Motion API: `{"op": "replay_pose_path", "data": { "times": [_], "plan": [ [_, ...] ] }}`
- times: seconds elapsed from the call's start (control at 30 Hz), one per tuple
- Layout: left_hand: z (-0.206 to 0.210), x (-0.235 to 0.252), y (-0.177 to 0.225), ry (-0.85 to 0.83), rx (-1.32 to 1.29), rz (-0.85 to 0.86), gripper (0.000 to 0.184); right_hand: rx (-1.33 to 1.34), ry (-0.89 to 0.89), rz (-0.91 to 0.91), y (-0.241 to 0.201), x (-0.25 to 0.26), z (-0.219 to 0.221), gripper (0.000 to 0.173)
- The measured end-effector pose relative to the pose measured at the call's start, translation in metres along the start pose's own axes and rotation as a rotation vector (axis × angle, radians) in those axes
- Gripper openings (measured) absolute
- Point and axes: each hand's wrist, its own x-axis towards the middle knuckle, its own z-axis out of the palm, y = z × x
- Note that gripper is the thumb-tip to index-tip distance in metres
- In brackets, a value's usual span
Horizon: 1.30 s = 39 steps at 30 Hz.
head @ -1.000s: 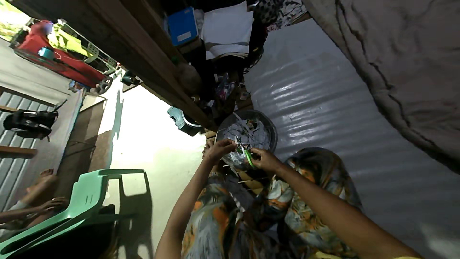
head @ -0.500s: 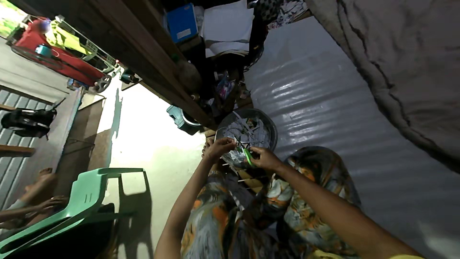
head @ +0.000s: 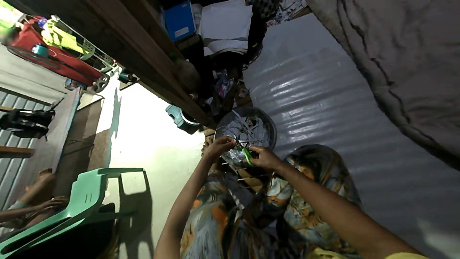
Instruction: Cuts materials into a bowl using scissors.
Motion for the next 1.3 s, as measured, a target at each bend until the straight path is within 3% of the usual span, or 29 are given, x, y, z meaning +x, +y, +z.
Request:
{"op": "replay_pose_path", "data": {
  "times": [0.2, 0.4, 0.93, 1.3],
  "plan": [
    [-0.0006, -0.0004, -0.0001, 0.004, 0.0, -0.007, 0.012, 0.005, 0.063, -0.017, -0.0058, -0.0039, -0.0001, 0.038],
    [-0.0015, -0.0003, -0.0011, 0.007, -0.017, 0.002, 0.011, -0.018, 0.011, -0.012, -0.0014, -0.0023, -0.0004, 0.048],
    [-0.0008, -0.0001, -0.0011, 0.013, 0.0, -0.018, 0.011, -0.027, 0.068, 0.025, -0.0076, -0.0033, -0.0033, 0.038],
    [-0.0018, 0.0007, -0.0022, -0.001, -0.014, 0.012, 0.01, 0.012, -0.018, 0.039, -0.0041, -0.0013, -0.0022, 0.046]
  ]
}}
